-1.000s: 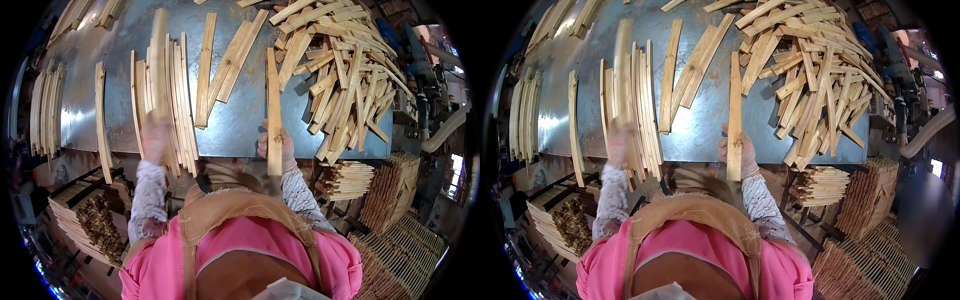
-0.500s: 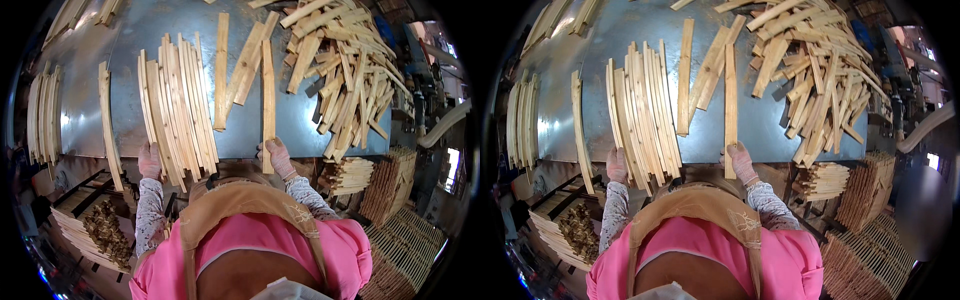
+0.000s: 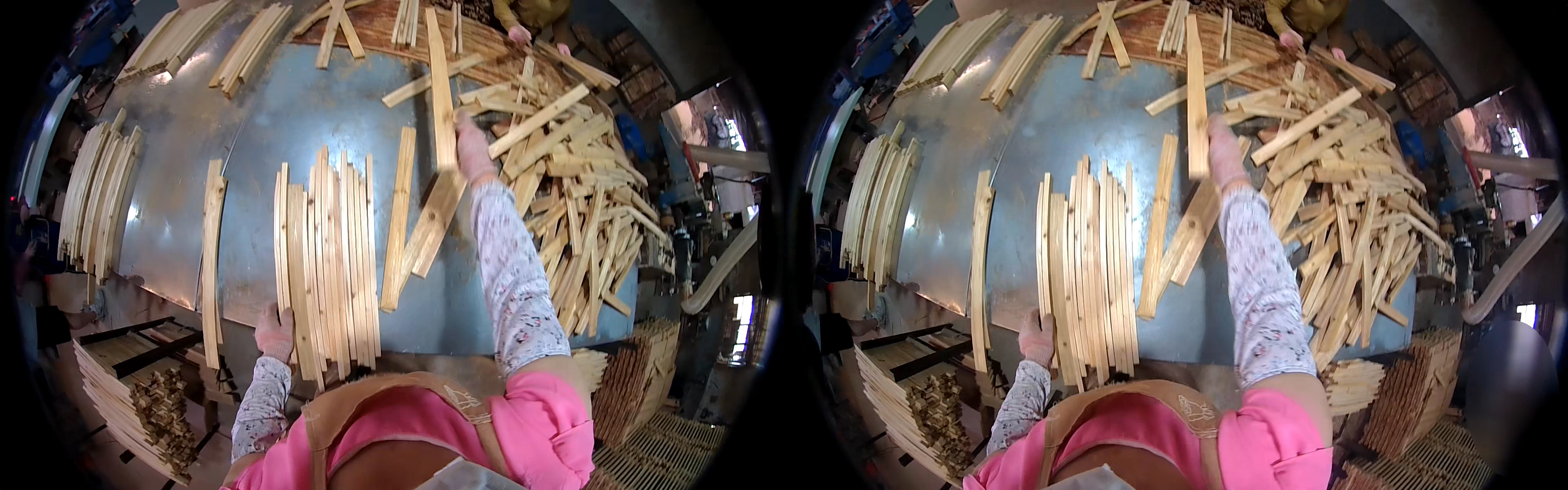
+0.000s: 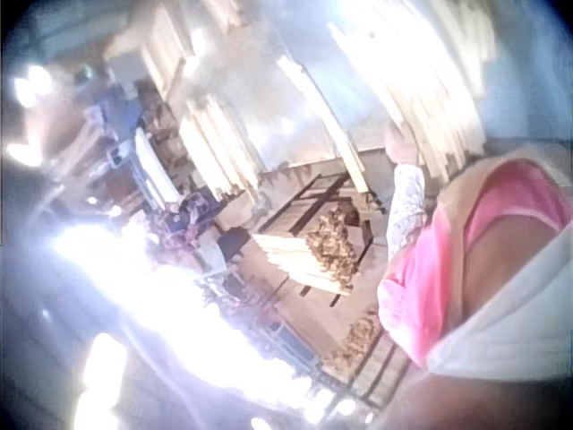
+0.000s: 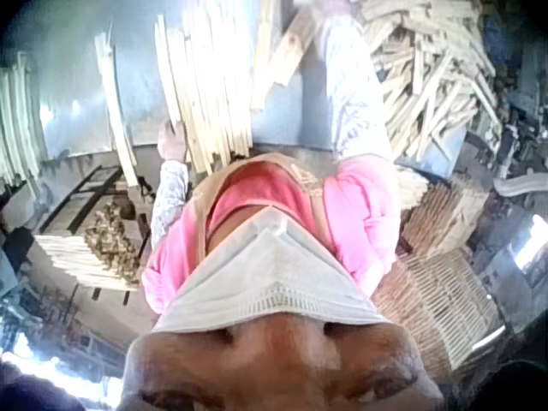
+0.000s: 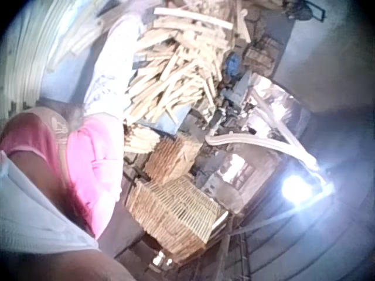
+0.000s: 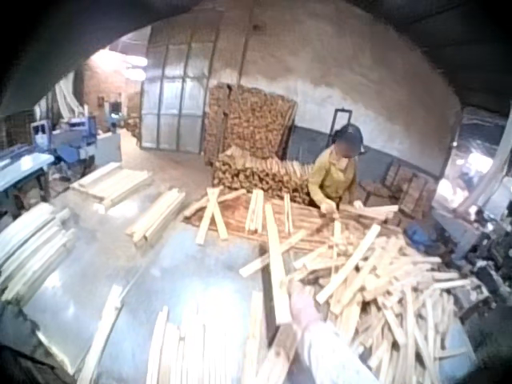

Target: The person sorts thin wooden strips on a metal table, picking them up from a pile and arranging them into neat stacks. The person handles the wood by hand, aligning the strips and moving them to a designated area on the table.

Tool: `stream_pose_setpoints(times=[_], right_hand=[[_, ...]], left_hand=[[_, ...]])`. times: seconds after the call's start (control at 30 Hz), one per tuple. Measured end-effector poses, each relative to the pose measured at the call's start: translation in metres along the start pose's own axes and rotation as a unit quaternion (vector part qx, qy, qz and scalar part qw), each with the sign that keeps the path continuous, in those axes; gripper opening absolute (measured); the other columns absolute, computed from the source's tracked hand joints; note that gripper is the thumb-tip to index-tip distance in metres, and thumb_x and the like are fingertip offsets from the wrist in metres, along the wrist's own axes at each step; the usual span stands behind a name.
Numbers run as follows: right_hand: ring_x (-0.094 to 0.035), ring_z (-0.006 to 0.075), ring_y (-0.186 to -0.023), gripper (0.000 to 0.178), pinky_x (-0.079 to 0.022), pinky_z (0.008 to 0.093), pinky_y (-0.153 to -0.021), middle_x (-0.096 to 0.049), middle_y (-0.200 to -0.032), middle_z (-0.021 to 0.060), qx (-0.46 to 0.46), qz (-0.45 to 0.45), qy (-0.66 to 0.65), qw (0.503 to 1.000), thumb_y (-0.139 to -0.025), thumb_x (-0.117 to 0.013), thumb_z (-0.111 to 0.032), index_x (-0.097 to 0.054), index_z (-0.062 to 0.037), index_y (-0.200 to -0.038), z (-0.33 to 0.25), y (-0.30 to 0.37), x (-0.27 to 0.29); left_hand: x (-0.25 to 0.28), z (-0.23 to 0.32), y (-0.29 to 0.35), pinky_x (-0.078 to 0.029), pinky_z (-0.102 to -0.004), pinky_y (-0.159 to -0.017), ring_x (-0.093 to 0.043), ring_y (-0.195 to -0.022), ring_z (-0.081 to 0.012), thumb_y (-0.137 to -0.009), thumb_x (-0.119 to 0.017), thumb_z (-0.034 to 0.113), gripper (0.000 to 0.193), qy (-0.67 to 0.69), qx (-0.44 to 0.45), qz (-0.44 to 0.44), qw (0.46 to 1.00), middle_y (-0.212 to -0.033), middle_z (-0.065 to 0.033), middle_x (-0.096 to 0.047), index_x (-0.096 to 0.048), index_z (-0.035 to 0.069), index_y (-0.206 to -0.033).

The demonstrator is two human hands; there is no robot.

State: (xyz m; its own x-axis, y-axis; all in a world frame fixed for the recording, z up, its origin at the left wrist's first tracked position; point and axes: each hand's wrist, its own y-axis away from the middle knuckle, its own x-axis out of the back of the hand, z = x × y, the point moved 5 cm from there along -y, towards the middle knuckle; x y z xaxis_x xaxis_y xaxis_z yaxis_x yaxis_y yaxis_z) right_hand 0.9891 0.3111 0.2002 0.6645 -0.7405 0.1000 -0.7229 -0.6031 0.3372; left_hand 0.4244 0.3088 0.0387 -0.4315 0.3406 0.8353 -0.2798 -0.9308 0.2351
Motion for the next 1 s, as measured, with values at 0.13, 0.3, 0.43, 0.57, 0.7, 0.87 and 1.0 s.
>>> stream_pose_setpoints(times=[0.13,0.3,0.43,0.57,0.7,0.87,1.0], right_hand=[[-0.073,0.0421,-0.108,0.068,-0.058,0.0483,-0.093,-0.073,-0.117,0.0316,0.139,0.068,0.46,0.874,-0.097,-0.068,-0.048,-0.055,0.0041,-0.139,0.057,-0.077,0.034],[-0.063,0.0512,-0.127,0.094,-0.051,0.0506,-0.11,-0.066,-0.134,0.0337,-0.024,-0.004,0.551,0.834,-0.091,-0.075,-0.041,-0.03,0.0006,-0.162,0.14,0.09,-0.085],[-0.061,0.0496,-0.129,0.09,-0.051,0.0499,-0.11,-0.064,-0.139,0.0326,-0.013,0.057,0.498,0.865,-0.089,-0.077,-0.034,-0.037,0.0005,-0.162,0.174,0.102,-0.075],[-0.061,0.0434,-0.133,0.071,-0.05,0.0472,-0.112,-0.065,-0.14,0.0312,0.039,0.078,0.37,0.925,-0.09,-0.075,-0.027,-0.054,-0.0044,-0.154,0.199,0.092,-0.041],[-0.064,0.0446,-0.129,0.057,-0.05,0.0466,-0.112,-0.067,-0.138,0.0299,0.024,0.01,0.365,0.931,-0.098,-0.063,-0.027,-0.058,-0.0055,-0.151,0.211,0.142,-0.045],[-0.062,0.0494,-0.127,0.047,-0.048,0.0419,-0.114,-0.064,-0.136,0.0363,0.008,-0.009,0.18,0.984,-0.105,-0.05,-0.026,-0.064,0.0035,-0.138,0.266,0.175,-0.057],[-0.07,0.0402,-0.116,0.062,-0.052,0.0473,-0.106,-0.075,-0.118,0.0262,-0.044,-0.041,0.334,0.941,-0.103,-0.056,-0.038,-0.057,0.0091,-0.144,0.227,0.183,-0.058]], left_hand=[[-0.012,-0.001,-0.016,-0.052,-0.0487,-0.105,-0.067,-0.119,-0.0409,-0.099,-0.064,0.041,0.05,-0.011,-0.029,-0.011,0.999,-0.125,-0.0217,-0.072,-0.069,0.002,-0.13],[-0.022,-0.025,-0.013,-0.051,-0.0483,-0.105,-0.066,-0.12,-0.0404,-0.099,-0.064,0.04,0.048,-0.015,-0.017,-0.016,1.0,-0.126,-0.0211,-0.071,-0.07,0.002,-0.129],[-0.01,-0.009,-0.01,-0.051,-0.0486,-0.105,-0.066,-0.119,-0.0408,-0.1,-0.063,0.04,0.047,0.015,-0.025,-0.017,0.999,-0.125,-0.0211,-0.071,-0.07,0.002,-0.128],[-0.01,-0.005,-0.013,-0.052,-0.0501,-0.102,-0.066,-0.116,-0.0421,-0.101,-0.063,0.039,0.046,0.004,-0.033,-0.021,0.999,-0.122,-0.022,-0.071,-0.07,0.002,-0.127],[-0.018,-0.013,-0.011,-0.053,-0.0516,-0.1,-0.067,-0.112,-0.0437,-0.101,-0.062,0.041,0.047,0.035,-0.088,0.02,0.995,-0.118,-0.0227,-0.072,-0.07,0.002,-0.126],[-0.008,-0.007,-0.009,-0.052,-0.0514,-0.101,-0.066,-0.114,-0.0447,-0.103,-0.06,0.047,0.054,0.017,-0.036,-0.009,0.999,-0.12,-0.0239,-0.071,-0.068,0.0,-0.127],[-0.022,-0.016,-0.02,-0.05,-0.0508,-0.105,-0.064,-0.119,-0.0443,-0.103,-0.058,0.049,0.056,-0.018,-0.056,-0.004,0.998,-0.124,-0.0247,-0.07,-0.068,-0.001,-0.127]])
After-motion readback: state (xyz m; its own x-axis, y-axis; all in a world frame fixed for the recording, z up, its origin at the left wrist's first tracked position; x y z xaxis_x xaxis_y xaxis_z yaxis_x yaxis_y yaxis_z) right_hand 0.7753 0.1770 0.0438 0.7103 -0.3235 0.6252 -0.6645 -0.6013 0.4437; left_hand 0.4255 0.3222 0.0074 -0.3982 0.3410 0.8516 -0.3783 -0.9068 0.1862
